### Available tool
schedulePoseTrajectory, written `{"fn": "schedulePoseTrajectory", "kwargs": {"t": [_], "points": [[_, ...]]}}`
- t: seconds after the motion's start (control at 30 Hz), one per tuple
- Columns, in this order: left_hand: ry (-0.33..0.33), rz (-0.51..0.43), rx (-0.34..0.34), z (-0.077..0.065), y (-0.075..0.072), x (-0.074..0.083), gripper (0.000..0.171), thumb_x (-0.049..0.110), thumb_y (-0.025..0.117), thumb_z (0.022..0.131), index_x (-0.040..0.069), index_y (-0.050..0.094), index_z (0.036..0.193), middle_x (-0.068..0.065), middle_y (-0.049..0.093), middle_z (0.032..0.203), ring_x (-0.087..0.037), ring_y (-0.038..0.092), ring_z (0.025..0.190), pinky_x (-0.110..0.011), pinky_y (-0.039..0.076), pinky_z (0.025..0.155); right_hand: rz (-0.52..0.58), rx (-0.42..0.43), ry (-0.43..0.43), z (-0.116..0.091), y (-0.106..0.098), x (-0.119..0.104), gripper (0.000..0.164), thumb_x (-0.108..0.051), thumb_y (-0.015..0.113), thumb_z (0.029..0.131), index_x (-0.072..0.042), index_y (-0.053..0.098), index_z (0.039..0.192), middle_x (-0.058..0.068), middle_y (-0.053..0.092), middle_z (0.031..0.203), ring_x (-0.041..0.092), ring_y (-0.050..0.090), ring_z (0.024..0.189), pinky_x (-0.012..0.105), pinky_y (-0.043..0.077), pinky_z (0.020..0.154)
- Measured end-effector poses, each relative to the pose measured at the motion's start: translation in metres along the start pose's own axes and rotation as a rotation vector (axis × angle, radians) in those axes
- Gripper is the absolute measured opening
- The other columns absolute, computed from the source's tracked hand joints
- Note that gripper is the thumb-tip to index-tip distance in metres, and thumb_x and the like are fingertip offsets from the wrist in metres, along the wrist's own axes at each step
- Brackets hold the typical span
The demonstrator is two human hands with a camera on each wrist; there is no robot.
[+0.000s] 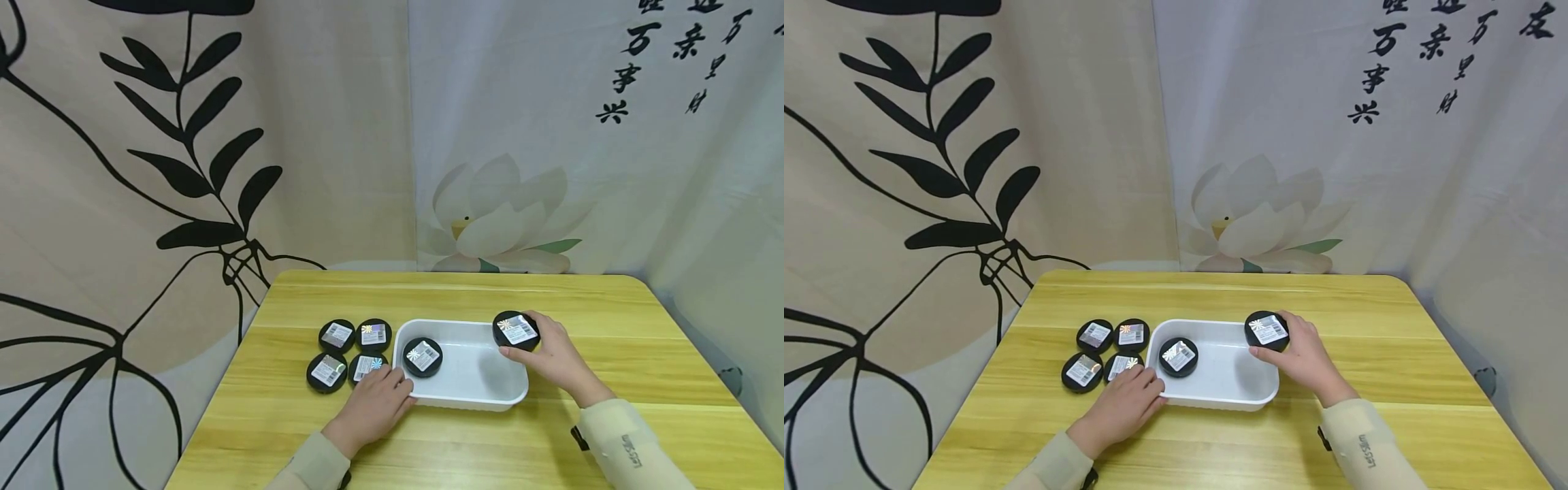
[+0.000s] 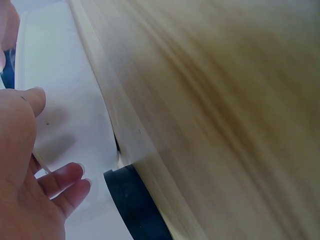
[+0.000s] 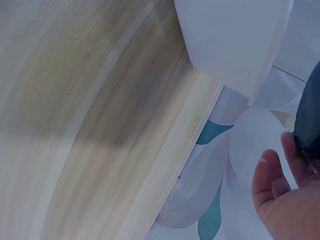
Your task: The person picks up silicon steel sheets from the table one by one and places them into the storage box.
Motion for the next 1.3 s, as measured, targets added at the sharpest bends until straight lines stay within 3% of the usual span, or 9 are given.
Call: {"fn": "schedulePoseTrajectory", "kwargs": {"t": [1.3], "points": [[0.017,-0.011,-0.030,0.000,-0.002,0.000,0.020,0.039,0.039,0.096,0.021,0.050,0.097,0.005,0.040,0.090,-0.015,0.036,0.083,-0.031,0.037,0.075,-0.007,-0.003,-0.065,0.008,0.005,-0.017,0.095,-0.065,0.068,0.064,-0.008,0.036,0.133,0.009,0.046,0.125,0.029,0.036,0.113,0.052,0.036,0.087]]}}
Point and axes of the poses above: each hand's wrist, its own z-axis towards the middle knuckle, its own y-axis out of the palm, x = y × z, the point moved 4 cm from there along z, towards the middle knuckle
